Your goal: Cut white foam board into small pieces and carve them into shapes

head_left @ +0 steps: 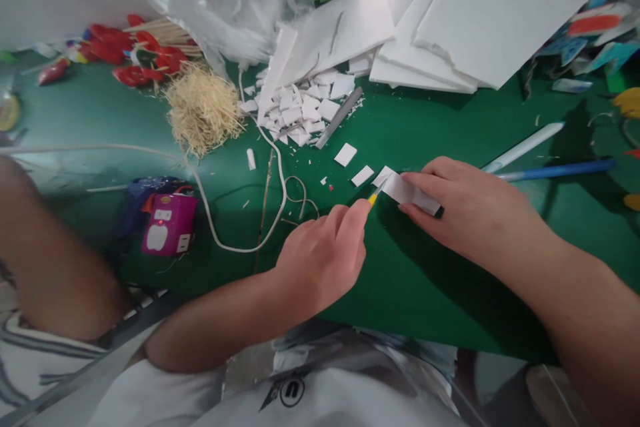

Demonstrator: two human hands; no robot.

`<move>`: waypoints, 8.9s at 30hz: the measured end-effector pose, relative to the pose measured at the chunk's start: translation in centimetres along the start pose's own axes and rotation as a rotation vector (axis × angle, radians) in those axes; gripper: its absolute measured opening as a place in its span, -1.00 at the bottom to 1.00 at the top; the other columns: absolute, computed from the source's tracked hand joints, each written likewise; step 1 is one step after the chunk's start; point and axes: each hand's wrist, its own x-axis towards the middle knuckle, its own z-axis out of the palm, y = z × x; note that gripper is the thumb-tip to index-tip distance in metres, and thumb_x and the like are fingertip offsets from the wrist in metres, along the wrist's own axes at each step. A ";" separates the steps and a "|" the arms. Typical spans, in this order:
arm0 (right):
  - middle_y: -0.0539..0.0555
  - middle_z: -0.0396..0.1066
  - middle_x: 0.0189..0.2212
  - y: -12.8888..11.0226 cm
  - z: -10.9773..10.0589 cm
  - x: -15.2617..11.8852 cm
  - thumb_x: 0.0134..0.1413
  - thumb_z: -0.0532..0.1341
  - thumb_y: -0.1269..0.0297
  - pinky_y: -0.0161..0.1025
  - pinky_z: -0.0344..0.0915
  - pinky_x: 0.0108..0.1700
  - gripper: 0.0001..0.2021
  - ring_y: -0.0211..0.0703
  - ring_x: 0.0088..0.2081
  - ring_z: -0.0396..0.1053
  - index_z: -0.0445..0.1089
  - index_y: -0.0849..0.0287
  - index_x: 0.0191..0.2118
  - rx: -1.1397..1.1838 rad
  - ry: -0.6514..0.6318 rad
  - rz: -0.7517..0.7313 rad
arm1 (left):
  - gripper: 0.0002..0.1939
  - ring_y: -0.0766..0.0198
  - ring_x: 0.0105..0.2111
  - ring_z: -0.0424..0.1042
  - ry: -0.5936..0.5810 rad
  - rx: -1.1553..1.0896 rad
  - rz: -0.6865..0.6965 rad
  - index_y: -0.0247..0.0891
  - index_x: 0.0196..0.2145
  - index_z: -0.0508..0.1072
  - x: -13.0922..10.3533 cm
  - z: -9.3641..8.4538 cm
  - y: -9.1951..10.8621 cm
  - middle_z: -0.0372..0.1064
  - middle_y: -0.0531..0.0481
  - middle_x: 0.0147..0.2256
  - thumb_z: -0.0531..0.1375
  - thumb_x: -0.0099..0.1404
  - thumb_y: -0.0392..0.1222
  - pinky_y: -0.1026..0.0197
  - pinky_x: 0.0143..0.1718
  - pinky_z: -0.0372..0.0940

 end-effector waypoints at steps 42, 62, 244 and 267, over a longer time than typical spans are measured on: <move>0.16 0.48 -0.31 -0.3 0.2 0.0 0.22 0.22 0.27 -0.21 0.13 -0.41 -0.83 -0.11 -0.33 0.38 0.54 0.19 -0.33 0.030 0.016 0.036 | -0.60 0.26 -0.40 0.62 0.006 -0.073 0.100 -0.45 0.21 0.39 -0.3 -0.4 0.2 0.60 -0.07 -0.17 0.00 0.51 -0.36 0.19 -0.49 0.44; 0.16 0.50 -0.28 -1.0 -0.3 0.3 0.15 0.29 0.29 -0.20 0.07 -0.42 -0.87 -0.11 -0.30 0.38 0.56 0.22 -0.30 0.001 -0.048 0.112 | -0.58 0.31 -0.48 0.57 -0.003 -0.048 0.094 -0.43 0.21 0.40 -0.1 -0.5 0.3 0.58 -0.04 -0.22 -0.01 0.49 -0.36 0.22 -0.55 0.40; 0.14 0.43 -0.43 -1.1 0.2 -0.5 0.35 0.11 0.20 -0.19 0.07 -0.35 -0.69 -0.09 -0.38 0.33 0.53 0.17 -0.35 -0.179 0.117 0.003 | -0.57 0.28 -0.37 0.60 -0.097 -0.187 0.089 -0.43 0.29 0.22 -0.1 0.4 0.0 0.54 -0.13 -0.11 -0.09 0.56 -0.26 0.27 -0.53 0.47; 0.15 0.46 -0.41 -1.2 0.2 -0.5 0.32 0.14 0.24 -0.16 0.17 -0.34 -0.74 -0.02 -0.35 0.41 0.52 0.20 -0.31 -0.196 0.149 -0.029 | -0.56 0.28 -0.36 0.60 -0.110 -0.192 0.087 -0.41 0.31 0.18 0.0 0.6 0.0 0.54 -0.14 -0.08 -0.10 0.56 -0.26 0.26 -0.53 0.48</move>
